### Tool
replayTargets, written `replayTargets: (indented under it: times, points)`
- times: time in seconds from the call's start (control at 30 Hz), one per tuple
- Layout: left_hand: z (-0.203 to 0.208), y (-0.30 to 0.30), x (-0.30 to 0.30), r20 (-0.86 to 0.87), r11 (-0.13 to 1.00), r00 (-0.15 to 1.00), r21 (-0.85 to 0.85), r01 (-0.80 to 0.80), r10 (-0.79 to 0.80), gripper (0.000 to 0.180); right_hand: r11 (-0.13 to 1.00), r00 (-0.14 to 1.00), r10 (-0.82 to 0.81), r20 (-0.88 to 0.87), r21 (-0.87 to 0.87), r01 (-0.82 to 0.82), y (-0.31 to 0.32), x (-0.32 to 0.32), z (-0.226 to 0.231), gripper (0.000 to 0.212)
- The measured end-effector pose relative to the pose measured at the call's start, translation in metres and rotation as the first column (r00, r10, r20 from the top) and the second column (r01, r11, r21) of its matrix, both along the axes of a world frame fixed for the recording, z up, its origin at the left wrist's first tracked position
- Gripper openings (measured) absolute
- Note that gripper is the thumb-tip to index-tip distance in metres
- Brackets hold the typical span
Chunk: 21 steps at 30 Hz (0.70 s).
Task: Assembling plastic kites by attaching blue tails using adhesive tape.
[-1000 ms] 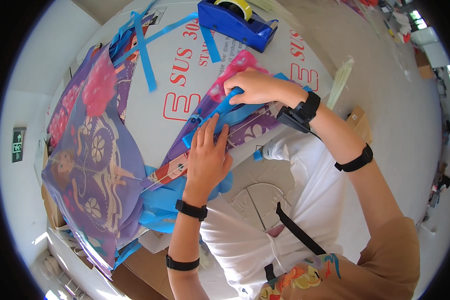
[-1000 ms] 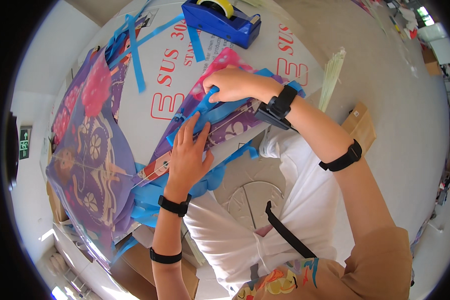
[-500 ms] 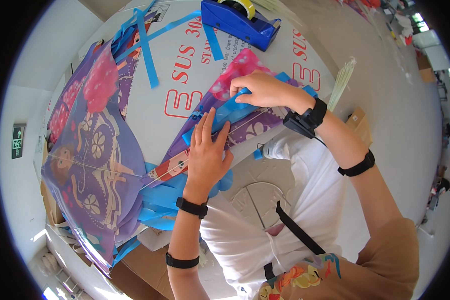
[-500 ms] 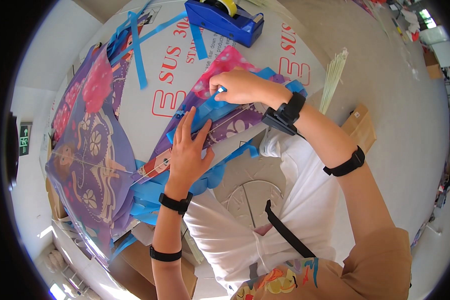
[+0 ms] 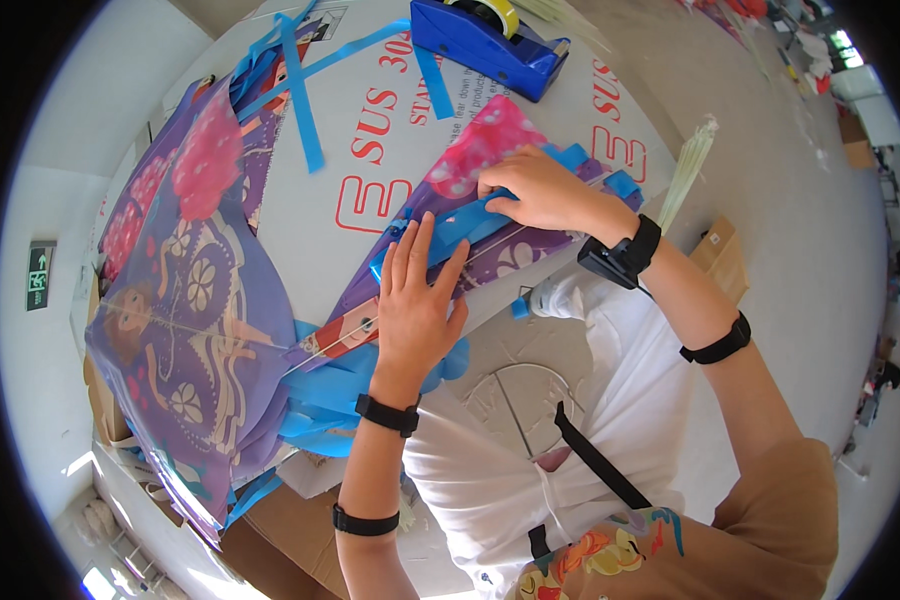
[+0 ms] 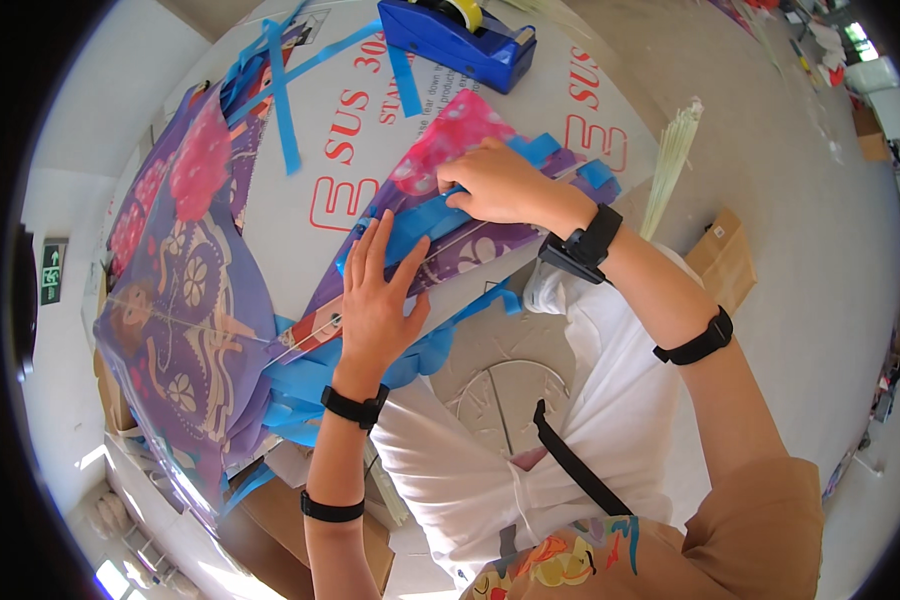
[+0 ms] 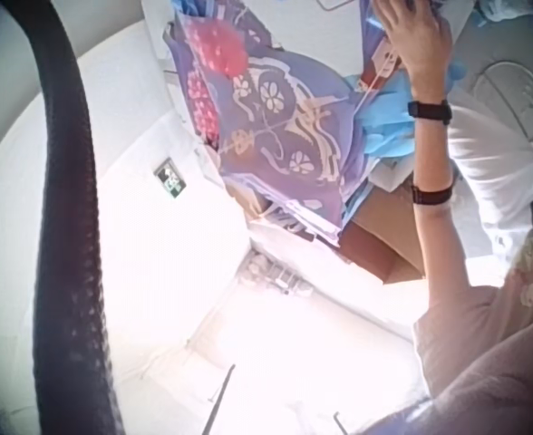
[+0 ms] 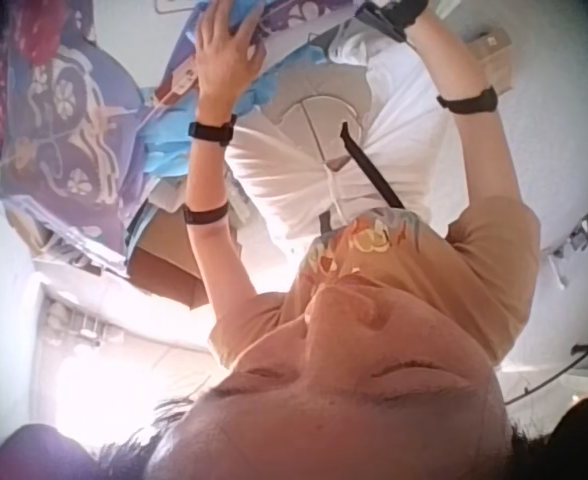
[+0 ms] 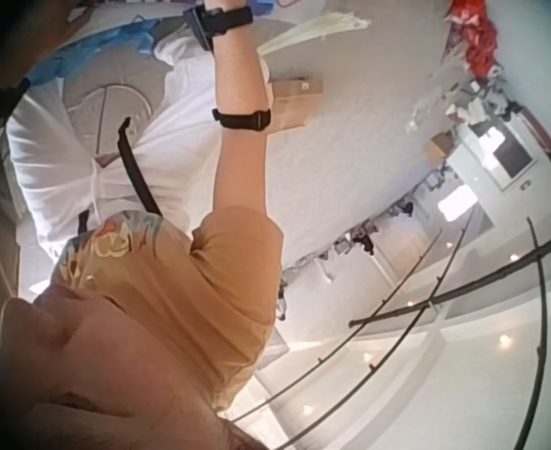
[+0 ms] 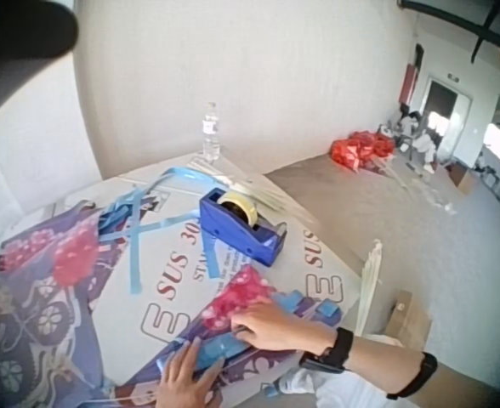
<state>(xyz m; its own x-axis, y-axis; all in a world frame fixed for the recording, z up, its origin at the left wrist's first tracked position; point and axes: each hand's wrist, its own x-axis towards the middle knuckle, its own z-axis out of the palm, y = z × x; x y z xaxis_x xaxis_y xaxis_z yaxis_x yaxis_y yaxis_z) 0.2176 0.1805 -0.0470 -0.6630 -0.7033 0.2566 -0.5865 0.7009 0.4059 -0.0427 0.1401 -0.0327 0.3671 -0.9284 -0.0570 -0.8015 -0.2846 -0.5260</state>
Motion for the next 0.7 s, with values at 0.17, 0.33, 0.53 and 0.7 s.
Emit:
replayTargets:
  times: [0.17, 0.33, 0.53, 0.7]
  points:
    - [-0.005, 0.008, 0.004, -0.036, 0.991, 0.996, -0.098, -0.087, 0.084, 0.055, 0.999, 0.998, 0.022, 0.059, -0.041, -0.019, 0.000, 0.002, 0.000, 0.021]
    - [-0.011, 0.015, 0.002, -0.035, 0.976, 0.999, -0.216, -0.008, 0.000, 0.041, 0.994, 0.987, 0.061, 0.146, -0.098, -0.047, -0.003, 0.007, -0.001, 0.016]
    - [-0.007, 0.021, 0.003, -0.176, 0.994, 0.981, -0.058, -0.097, 0.085, 0.049, 0.996, 0.989, 0.079, 0.122, -0.049, -0.073, -0.009, 0.010, -0.003, 0.011]
    - [-0.008, 0.008, 0.010, -0.269, 0.957, 0.920, 0.021, -0.290, 0.284, 0.073, 0.997, 0.987, 0.074, 0.146, -0.043, -0.068, -0.007, 0.011, -0.004, 0.009]
